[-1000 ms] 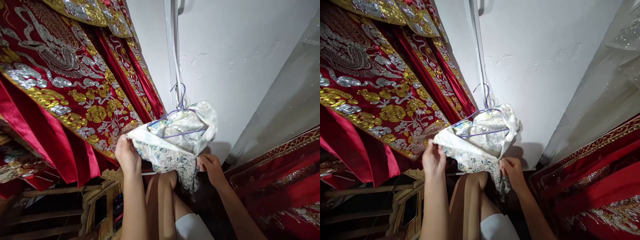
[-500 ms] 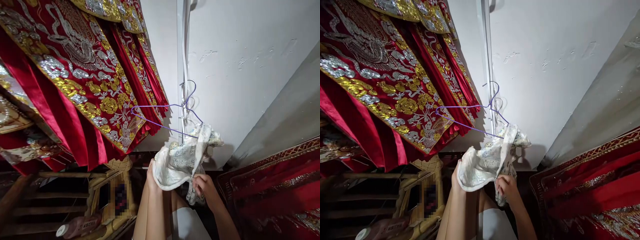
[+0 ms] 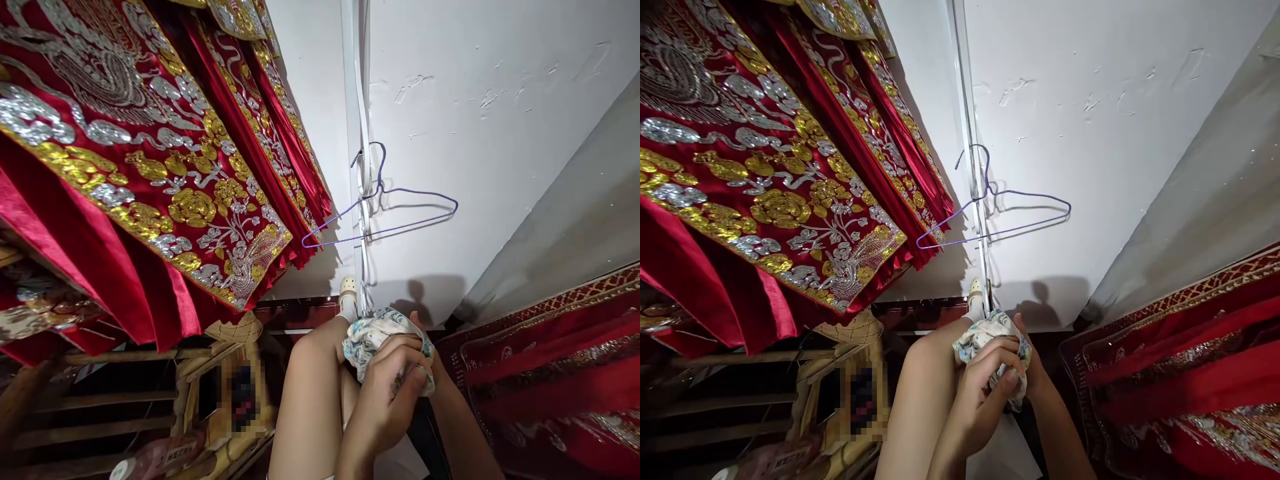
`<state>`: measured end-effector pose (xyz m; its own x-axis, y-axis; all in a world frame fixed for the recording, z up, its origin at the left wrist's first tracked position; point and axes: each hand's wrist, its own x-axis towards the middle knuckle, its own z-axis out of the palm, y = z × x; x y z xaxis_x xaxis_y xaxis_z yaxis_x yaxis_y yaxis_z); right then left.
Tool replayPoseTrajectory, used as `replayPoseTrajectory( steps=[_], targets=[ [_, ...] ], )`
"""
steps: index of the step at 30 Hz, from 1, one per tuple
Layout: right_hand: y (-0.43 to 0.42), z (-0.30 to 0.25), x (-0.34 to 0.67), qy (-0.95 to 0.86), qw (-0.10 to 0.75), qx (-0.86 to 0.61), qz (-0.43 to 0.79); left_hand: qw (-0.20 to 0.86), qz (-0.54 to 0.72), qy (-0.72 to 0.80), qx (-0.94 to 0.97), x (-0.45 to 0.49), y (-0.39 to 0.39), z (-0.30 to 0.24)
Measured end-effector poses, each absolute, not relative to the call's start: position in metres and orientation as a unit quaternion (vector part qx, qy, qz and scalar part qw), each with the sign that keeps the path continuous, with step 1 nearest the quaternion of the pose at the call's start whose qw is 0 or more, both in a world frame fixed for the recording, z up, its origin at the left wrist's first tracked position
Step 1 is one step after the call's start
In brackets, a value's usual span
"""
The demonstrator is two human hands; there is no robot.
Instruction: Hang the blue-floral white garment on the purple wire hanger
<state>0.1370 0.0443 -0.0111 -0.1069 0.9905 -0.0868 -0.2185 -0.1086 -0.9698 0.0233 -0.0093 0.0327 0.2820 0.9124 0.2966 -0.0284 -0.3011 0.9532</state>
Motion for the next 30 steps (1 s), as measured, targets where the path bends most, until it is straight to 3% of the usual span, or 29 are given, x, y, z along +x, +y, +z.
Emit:
replayPoseTrajectory(
  steps=[3,7,10,13,18,24,27,30],
  targets=[
    [0.048,-0.005,0.139,-0.359,0.491,-0.440,0.661,0.441,0.448,0.348,0.695,0.017,-0.015,0.047],
    [0.065,-0.001,0.140,-0.392,0.522,-0.505,0.564,0.360,0.397,0.368,0.760,-0.010,-0.010,0.066],
    [0.076,0.020,0.137,-0.440,0.509,-0.508,0.537,0.328,0.446,0.372,0.745,-0.036,0.010,0.081],
    [0.072,0.057,0.125,-0.443,0.445,-0.434,0.646,0.338,0.506,0.375,0.699,-0.056,0.038,0.092],
    [0.062,0.109,0.121,-0.496,0.239,-0.383,0.742,0.503,0.388,0.347,0.690,-0.076,0.071,0.077],
    [0.107,0.129,0.168,-0.683,0.109,-0.336,0.640,0.570,0.149,0.326,0.739,-0.119,0.060,0.064],
    [0.127,0.139,0.172,-0.746,0.120,-0.326,0.568,0.495,0.084,0.319,0.804,-0.115,0.045,0.076],
    [0.121,0.146,0.165,-0.728,0.171,-0.288,0.599,0.291,0.051,0.362,0.884,-0.102,0.040,0.091]
  ],
)
